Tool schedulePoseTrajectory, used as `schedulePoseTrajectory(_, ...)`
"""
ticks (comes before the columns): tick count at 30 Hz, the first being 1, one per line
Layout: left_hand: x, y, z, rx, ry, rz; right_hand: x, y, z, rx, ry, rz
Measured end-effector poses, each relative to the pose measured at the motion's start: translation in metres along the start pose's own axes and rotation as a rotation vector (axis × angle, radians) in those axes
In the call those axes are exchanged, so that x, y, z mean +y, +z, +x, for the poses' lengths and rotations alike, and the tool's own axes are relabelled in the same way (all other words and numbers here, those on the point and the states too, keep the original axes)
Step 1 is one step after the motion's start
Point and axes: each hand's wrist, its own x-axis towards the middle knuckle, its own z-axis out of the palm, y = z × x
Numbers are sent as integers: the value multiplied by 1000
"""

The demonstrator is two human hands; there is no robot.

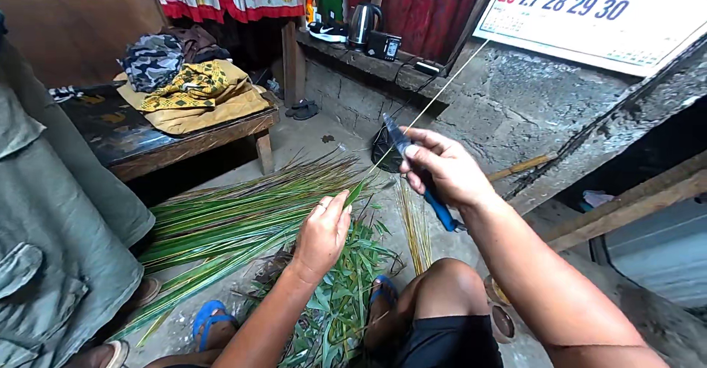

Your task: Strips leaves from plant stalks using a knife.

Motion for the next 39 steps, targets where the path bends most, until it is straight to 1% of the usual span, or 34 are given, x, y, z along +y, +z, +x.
schedulePoseTrajectory(2, 3, -1, 2, -84, -17, -90, 4, 4, -1, -29, 15, 89)
schedulePoseTrajectory(7, 0, -9, 4, -403, -209, -494, -9, -5, 7, 140, -31, 118)
schedulePoseTrajectory(9, 2, -14, 6, -464, -264, -621, -13, -9, 9, 183, -34, 121)
schedulePoseTrajectory(10, 3, -15, 7, -470, -274, -642, -13, -11, 9, 182, -18, 108)
schedulePoseTrajectory(12, 5, -15, 7, -410, -252, -567, -8, -10, 4, 113, 42, 37)
schedulePoseTrajectory(15, 4, -12, 6, -223, -171, -222, 13, 5, -16, -61, 109, -19)
schedulePoseTrajectory(16, 4, -12, 6, -192, -162, -138, 22, 12, -24, -106, 125, -4)
schedulePoseTrajectory(20, 4, -13, 4, -179, -138, 46, 49, 35, -48, -202, 221, 107)
schedulePoseTrajectory(23, 4, -10, 1, -182, -82, 123, 60, 52, -55, -232, 259, 188)
schedulePoseTrajectory(26, 6, -11, -1, -183, -49, 149, 65, 59, -55, -243, 280, 219)
schedulePoseTrajectory(29, 6, -14, -1, -188, -44, 147, 65, 56, -50, -228, 261, 212)
schedulePoseTrajectory(32, 7, -14, -3, -203, -46, 143, 64, 48, -40, -168, 240, 188)
schedulePoseTrajectory(35, 7, -12, -4, -180, -40, 160, 61, 41, -33, -180, 219, 141)
schedulePoseTrajectory(39, 7, -10, -5, -160, -40, 181, 58, 33, -24, -123, 172, 55)
